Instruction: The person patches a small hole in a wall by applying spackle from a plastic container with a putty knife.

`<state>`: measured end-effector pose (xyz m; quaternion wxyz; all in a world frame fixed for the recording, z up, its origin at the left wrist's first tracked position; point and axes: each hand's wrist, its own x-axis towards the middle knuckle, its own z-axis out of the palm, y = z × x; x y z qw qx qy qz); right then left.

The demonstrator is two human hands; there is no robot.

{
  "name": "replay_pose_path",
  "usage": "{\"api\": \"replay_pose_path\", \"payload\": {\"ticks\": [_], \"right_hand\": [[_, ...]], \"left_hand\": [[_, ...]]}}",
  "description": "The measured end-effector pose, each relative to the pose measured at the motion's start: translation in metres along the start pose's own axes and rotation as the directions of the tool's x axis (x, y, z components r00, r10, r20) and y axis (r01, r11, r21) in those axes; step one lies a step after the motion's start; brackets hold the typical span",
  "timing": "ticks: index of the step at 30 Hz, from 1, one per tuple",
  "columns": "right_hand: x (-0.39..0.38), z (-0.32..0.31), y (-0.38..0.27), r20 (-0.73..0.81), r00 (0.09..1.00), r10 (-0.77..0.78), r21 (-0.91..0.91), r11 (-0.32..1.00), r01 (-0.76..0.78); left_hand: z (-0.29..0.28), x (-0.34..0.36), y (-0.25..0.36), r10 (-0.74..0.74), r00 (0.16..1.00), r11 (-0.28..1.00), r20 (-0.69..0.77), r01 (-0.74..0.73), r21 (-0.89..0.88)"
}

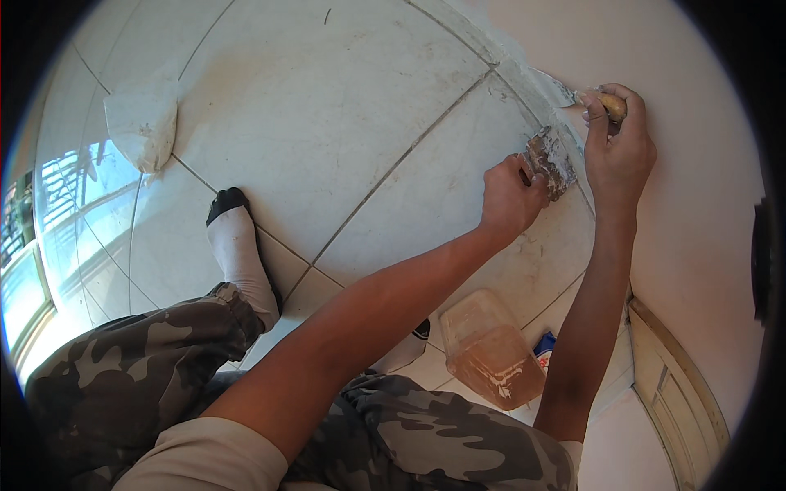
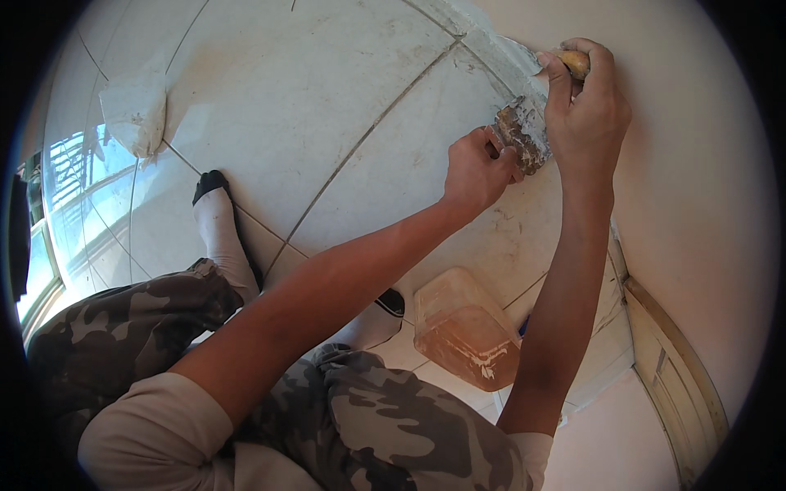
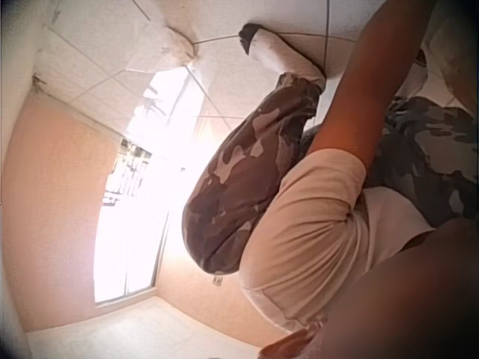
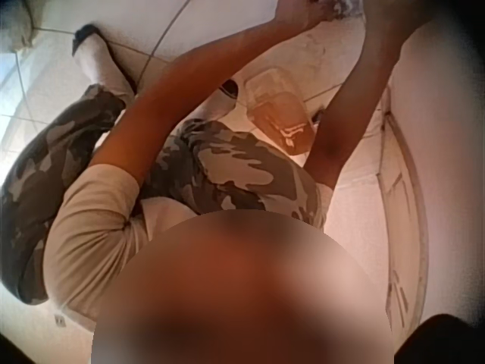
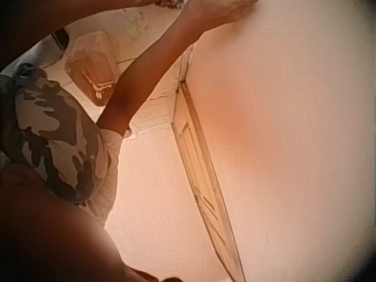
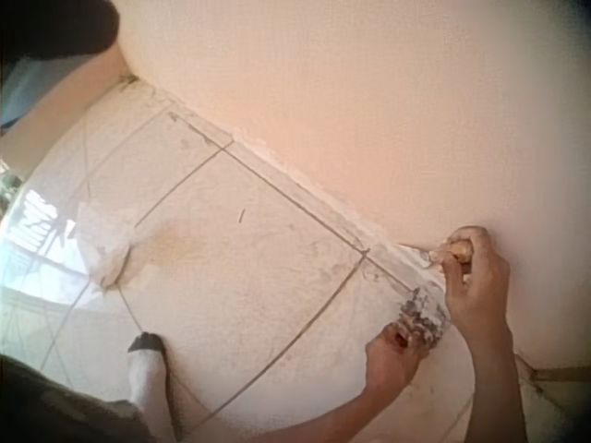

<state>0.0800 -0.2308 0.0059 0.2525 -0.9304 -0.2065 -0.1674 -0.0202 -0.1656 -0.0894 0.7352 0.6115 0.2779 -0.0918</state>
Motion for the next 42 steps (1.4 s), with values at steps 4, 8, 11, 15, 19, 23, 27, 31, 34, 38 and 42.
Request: {"api": "replay_pose_path", "payload": {"ticks": [4,8,11,15,19,23,27,31,34,38,42], "right_hand": [[-0.001,-0.005,0.003,-0.011,1.0,0.001,0.02,1.0,-0.001],[-0.003,-0.012,0.002,-0.064,0.998,0.013,0.04,0.999,-0.011],[-0.001,-0.013,-0.003,-0.037,0.998,0.045,0.071,0.997,-0.042],[0.002,-0.002,0.004,0.008,1.0,0.012,0.009,1.0,-0.012],[-0.002,-0.008,0.003,-0.037,0.998,0.045,0.067,0.997,-0.042],[-0.001,-0.009,-0.006,-0.079,0.997,-0.004,0.061,0.998,0.008],[0.004,0.002,-0.002,-0.024,0.999,-0.041,0.024,0.999,0.041],[-0.001,-0.005,-0.003,-0.065,0.998,0.003,0.06,0.998,0.0],[0.001,-0.011,-0.007,-0.086,0.996,-0.027,0.055,0.998,0.032],[0.004,-0.005,0.001,-0.062,0.997,-0.056,-0.005,0.998,0.056],[0.003,-0.007,-0.004,-0.047,0.999,-0.027,0.021,0.999,0.028]], "left_hand": [[-0.001,-0.001,0.0,-0.001,1.0,1.0,0.0,0.001,-0.005],[-0.002,0.001,-0.001,0.011,1.0,1.0,-0.025,-0.012,-0.005],[-0.002,-0.001,0.003,0.019,1.0,0.999,0.007,-0.02,0.042],[-0.001,-0.002,0.004,-0.002,1.0,1.0,-0.003,0.002,-0.013],[-0.002,0.0,0.002,0.014,1.0,1.0,-0.006,-0.014,0.003],[-0.002,-0.001,0.002,0.003,1.0,1.0,-0.005,-0.003,-0.014],[-0.002,-0.003,0.006,0.001,1.0,1.0,0.008,-0.001,0.012],[-0.003,-0.001,0.002,0.026,1.0,0.999,0.002,-0.026,-0.022],[-0.004,-0.001,0.003,0.03,0.999,1.0,-0.013,-0.03,0.007],[0.002,-0.003,0.008,-0.009,1.0,1.0,0.011,0.009,0.015],[-0.003,-0.001,0.005,0.0,1.0,1.0,0.008,0.0,-0.025]]}}
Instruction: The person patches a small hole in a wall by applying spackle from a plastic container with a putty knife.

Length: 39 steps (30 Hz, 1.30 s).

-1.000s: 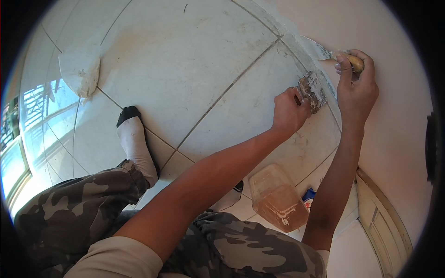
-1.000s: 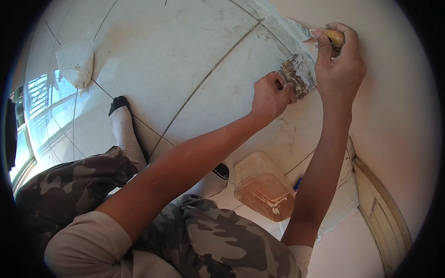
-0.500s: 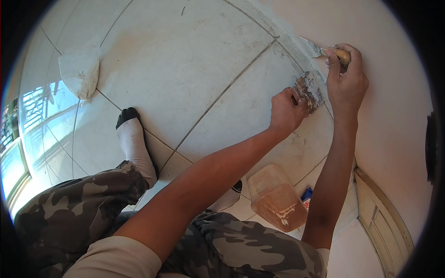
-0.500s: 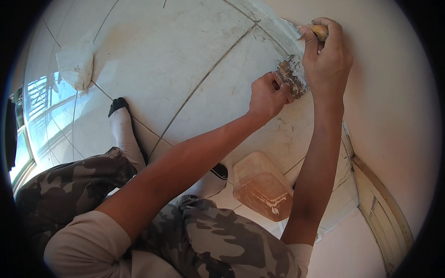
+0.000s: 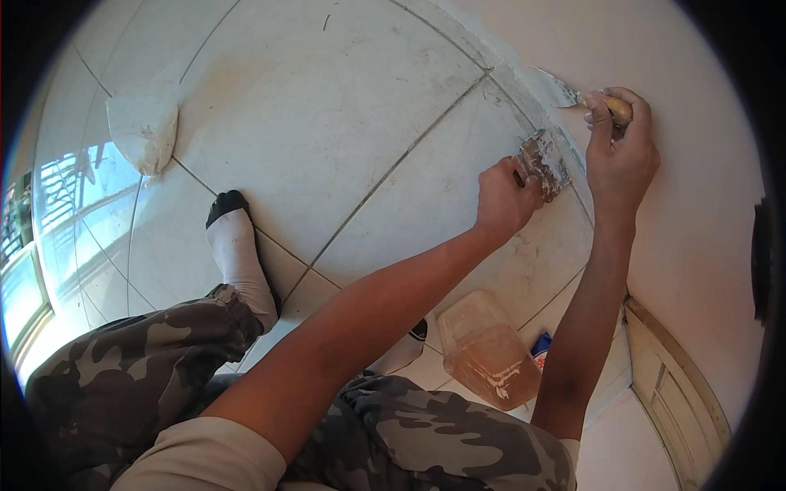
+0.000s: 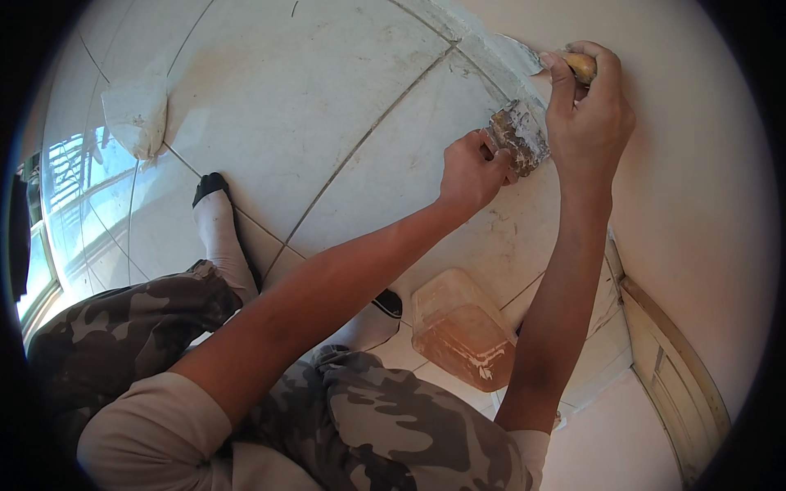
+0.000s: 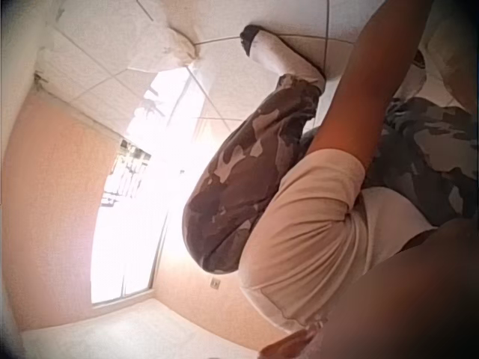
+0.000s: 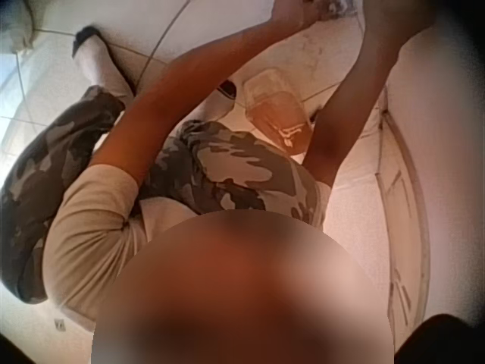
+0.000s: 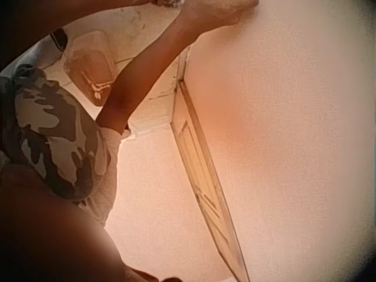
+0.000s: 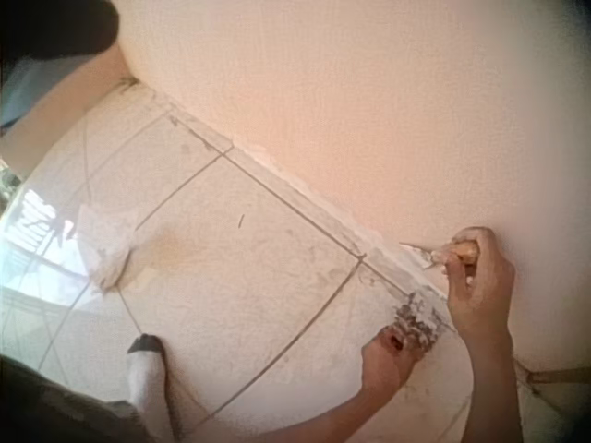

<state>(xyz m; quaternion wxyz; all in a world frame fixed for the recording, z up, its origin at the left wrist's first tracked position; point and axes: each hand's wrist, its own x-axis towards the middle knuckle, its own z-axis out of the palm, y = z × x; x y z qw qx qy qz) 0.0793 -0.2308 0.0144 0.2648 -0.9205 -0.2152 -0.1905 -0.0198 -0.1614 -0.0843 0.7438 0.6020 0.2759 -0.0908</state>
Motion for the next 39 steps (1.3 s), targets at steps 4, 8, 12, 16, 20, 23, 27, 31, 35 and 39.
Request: {"api": "replay_pose_path", "payload": {"ticks": [4,8,12,16,20,23,27,31,35,39], "right_hand": [[0.003,-0.002,-0.005,-0.003,1.0,0.03,0.079,0.996,-0.03],[0.004,0.013,-0.006,0.033,0.999,-0.014,-0.012,1.0,0.015],[0.002,0.013,-0.001,0.022,0.999,-0.048,-0.009,0.999,0.048],[-0.002,0.002,-0.002,-0.043,0.999,0.001,0.04,0.999,0.001],[-0.001,0.008,-0.001,-0.024,0.999,-0.025,0.044,0.999,0.026],[0.001,0.015,0.0,0.023,0.999,-0.024,0.008,1.0,0.024],[-0.002,0.004,-0.003,0.017,0.999,0.029,0.002,1.0,-0.029],[-0.012,-0.026,-0.014,-0.084,0.977,0.197,0.176,0.968,-0.18],[-0.024,-0.063,-0.026,-0.182,0.957,0.227,0.113,0.971,-0.209],[-0.056,-0.1,-0.013,-0.189,0.918,0.349,0.316,0.907,-0.279]], "left_hand": [[0.0,0.001,0.002,-0.016,1.0,0.999,0.004,0.015,0.037],[0.0,0.001,-0.003,0.007,1.0,1.0,0.007,-0.007,0.016],[0.0,0.001,-0.004,-0.007,1.0,1.0,0.012,0.007,0.004],[0.0,0.001,-0.003,-0.011,1.0,1.0,0.005,0.011,-0.005],[0.002,-0.001,-0.001,-0.02,0.999,1.0,0.025,0.02,0.021],[0.001,0.002,-0.006,0.004,1.0,0.999,0.004,-0.004,0.034],[-0.001,0.002,-0.006,0.008,1.0,0.999,0.003,-0.008,0.033],[-0.003,-0.001,0.0,-0.009,1.0,1.0,0.023,0.009,0.013],[-0.006,0.002,-0.001,0.01,0.998,1.0,0.061,-0.011,0.018],[-0.009,-0.002,-0.002,-0.068,0.986,0.987,0.149,0.088,-0.132]]}}
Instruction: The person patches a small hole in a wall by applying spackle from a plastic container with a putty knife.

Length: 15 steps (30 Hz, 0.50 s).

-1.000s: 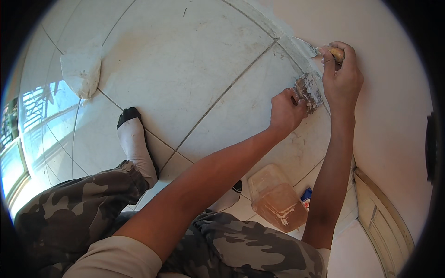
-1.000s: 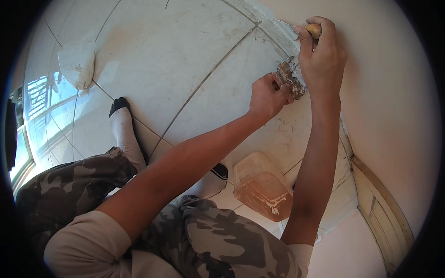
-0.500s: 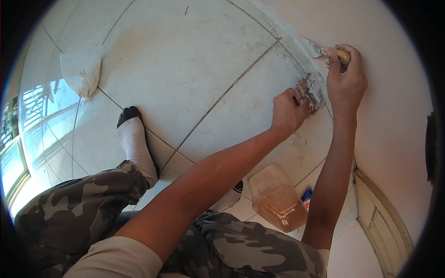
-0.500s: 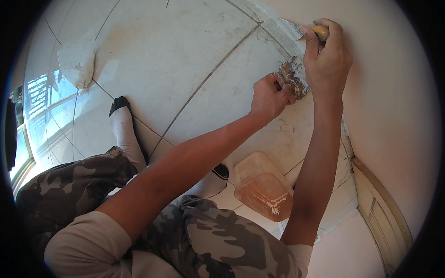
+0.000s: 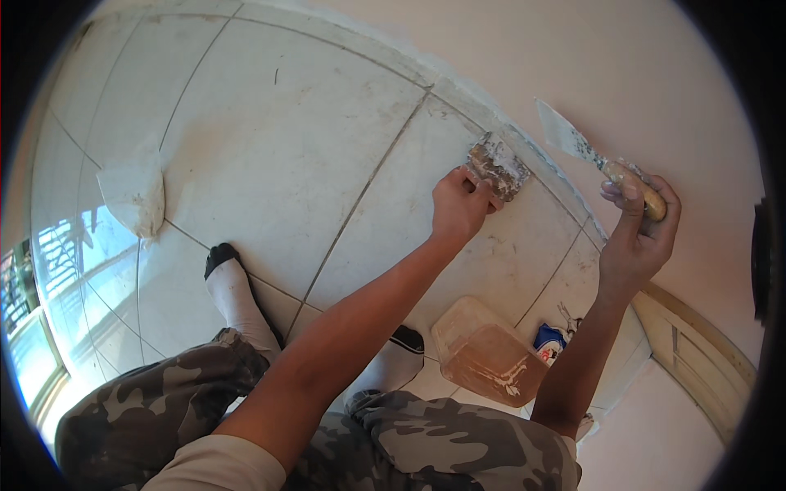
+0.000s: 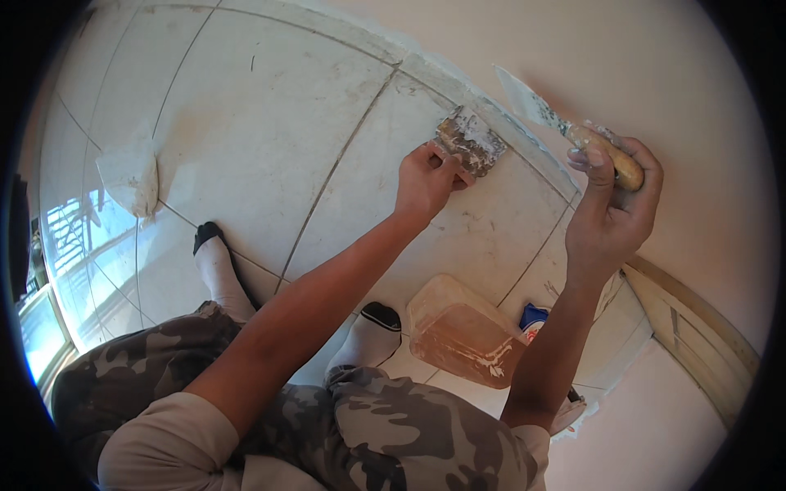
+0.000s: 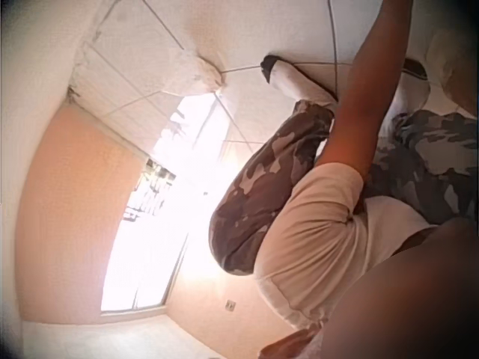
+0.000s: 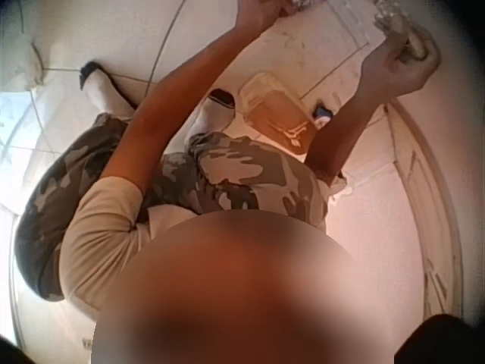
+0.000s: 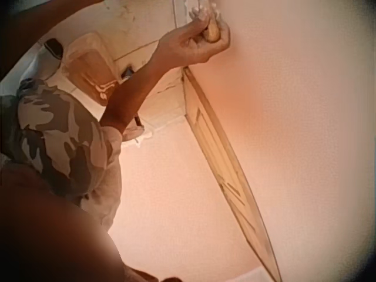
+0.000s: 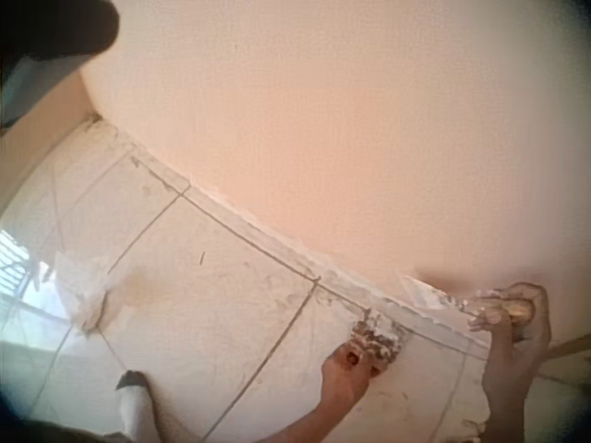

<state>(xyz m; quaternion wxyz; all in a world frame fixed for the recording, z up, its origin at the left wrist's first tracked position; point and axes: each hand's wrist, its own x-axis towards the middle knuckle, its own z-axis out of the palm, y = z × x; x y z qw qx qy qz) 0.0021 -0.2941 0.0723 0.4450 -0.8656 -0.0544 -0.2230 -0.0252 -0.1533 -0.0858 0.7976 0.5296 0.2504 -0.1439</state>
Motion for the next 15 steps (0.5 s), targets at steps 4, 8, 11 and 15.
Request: {"api": "replay_pose_path", "payload": {"ticks": [4,8,11,15], "right_hand": [[-0.029,-0.04,0.008,-0.045,0.982,0.181,0.139,0.975,-0.174],[-0.058,-0.091,0.006,-0.138,0.947,0.289,0.161,0.95,-0.266],[-0.089,-0.114,0.007,-0.195,0.896,0.398,0.229,0.907,-0.353],[-0.113,-0.131,0.002,-0.219,0.864,0.454,0.23,0.884,-0.407]], "left_hand": [[-0.02,-0.005,0.011,-0.139,0.99,0.99,0.041,0.14,-0.028],[-0.032,0.007,0.034,-0.141,0.98,0.984,0.139,0.124,0.127],[-0.048,0.025,0.072,-0.206,0.918,0.91,0.338,0.053,0.411],[-0.091,0.034,0.151,-0.5,0.788,0.587,0.359,0.003,0.81]]}}
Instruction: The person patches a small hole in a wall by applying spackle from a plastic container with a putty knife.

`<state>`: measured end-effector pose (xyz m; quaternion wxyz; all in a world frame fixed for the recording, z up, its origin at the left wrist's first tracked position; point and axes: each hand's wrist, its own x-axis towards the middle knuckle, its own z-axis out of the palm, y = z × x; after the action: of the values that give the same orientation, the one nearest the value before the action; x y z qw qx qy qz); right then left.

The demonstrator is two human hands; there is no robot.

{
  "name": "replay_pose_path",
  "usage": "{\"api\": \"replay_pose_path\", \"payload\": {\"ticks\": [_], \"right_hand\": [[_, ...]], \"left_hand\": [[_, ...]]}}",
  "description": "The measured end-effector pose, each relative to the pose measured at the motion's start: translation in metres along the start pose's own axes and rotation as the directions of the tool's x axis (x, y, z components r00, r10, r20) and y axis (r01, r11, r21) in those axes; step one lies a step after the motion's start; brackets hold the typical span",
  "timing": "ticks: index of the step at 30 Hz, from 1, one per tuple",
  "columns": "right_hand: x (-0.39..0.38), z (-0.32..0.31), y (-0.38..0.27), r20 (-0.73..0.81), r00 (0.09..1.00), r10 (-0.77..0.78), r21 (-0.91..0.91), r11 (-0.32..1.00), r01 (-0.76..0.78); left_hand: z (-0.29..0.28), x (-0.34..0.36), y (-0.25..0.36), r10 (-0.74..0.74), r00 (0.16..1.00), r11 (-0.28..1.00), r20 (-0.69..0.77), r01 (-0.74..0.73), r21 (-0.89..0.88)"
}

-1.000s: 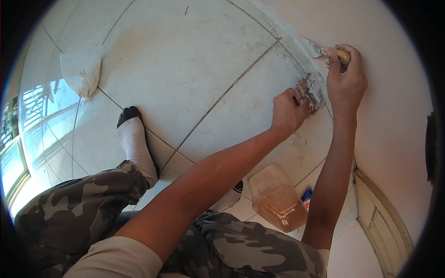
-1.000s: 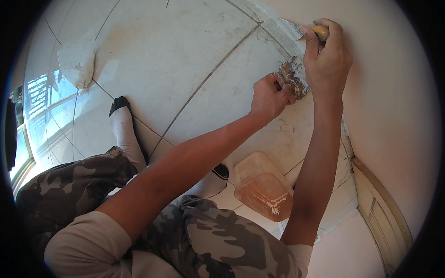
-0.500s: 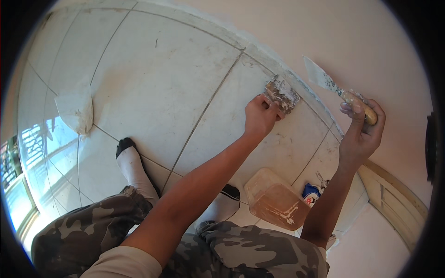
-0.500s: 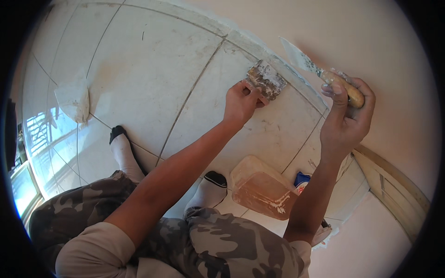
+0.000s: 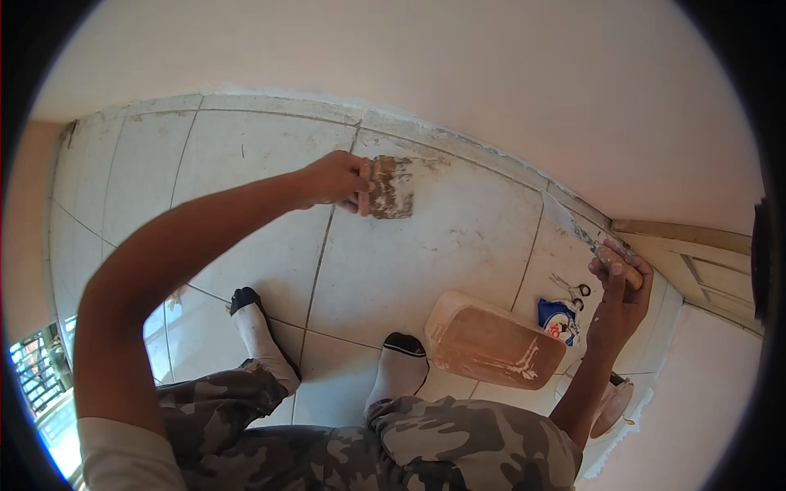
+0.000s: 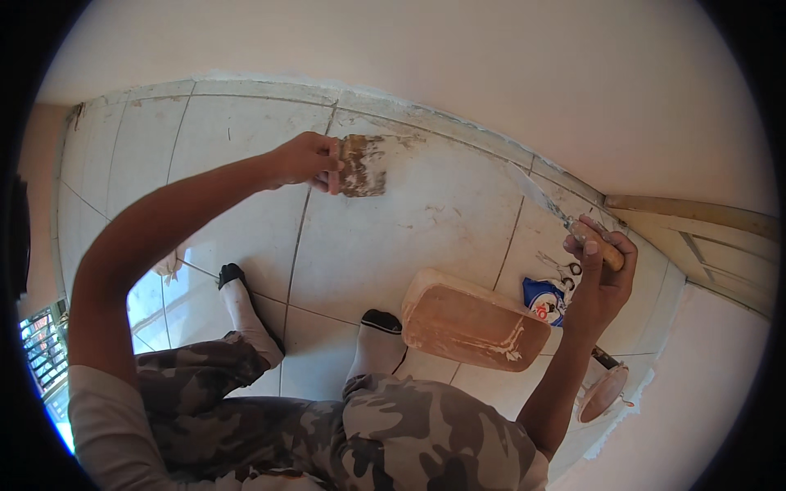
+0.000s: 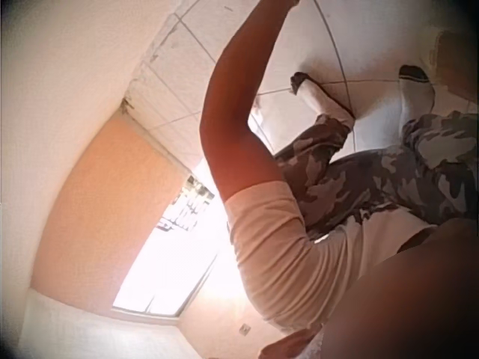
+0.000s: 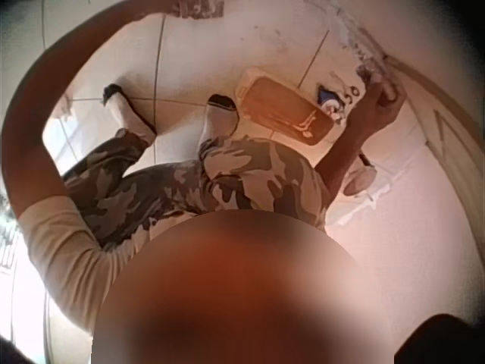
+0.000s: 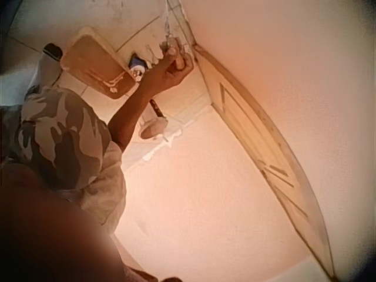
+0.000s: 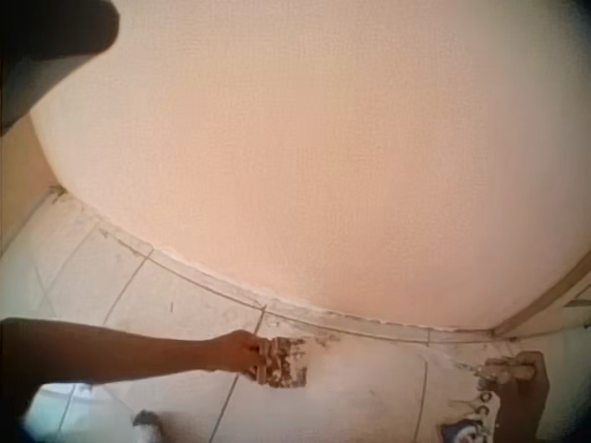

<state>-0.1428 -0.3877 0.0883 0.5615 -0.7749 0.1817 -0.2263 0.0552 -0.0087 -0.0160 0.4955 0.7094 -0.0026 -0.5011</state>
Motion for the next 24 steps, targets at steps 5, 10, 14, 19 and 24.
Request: {"api": "replay_pose_path", "payload": {"ticks": [5,10,14,19,24], "right_hand": [[-0.015,-0.03,-0.012,-0.11,0.994,0.017,0.082,0.997,-0.008],[-0.039,-0.022,-0.013,-0.082,0.994,0.077,0.132,0.989,-0.066],[-0.065,-0.011,-0.014,-0.033,0.991,0.127,0.106,0.987,-0.122],[-0.077,0.027,-0.02,0.102,0.994,-0.026,-0.235,0.971,0.05],[-0.101,-0.005,-0.018,-0.207,0.969,0.132,0.051,0.991,-0.124]], "left_hand": [[-0.06,-0.097,0.062,-0.151,0.976,0.952,-0.155,0.186,0.244],[-0.074,-0.138,0.063,-0.103,0.941,0.979,-0.321,0.154,0.136],[-0.045,-0.128,0.03,-0.035,0.95,0.999,-0.309,0.036,-0.004],[-0.005,-0.099,-0.055,0.073,0.93,0.959,-0.361,-0.165,-0.23],[0.074,-0.05,-0.083,0.022,0.977,0.876,-0.213,-0.122,-0.467]]}}
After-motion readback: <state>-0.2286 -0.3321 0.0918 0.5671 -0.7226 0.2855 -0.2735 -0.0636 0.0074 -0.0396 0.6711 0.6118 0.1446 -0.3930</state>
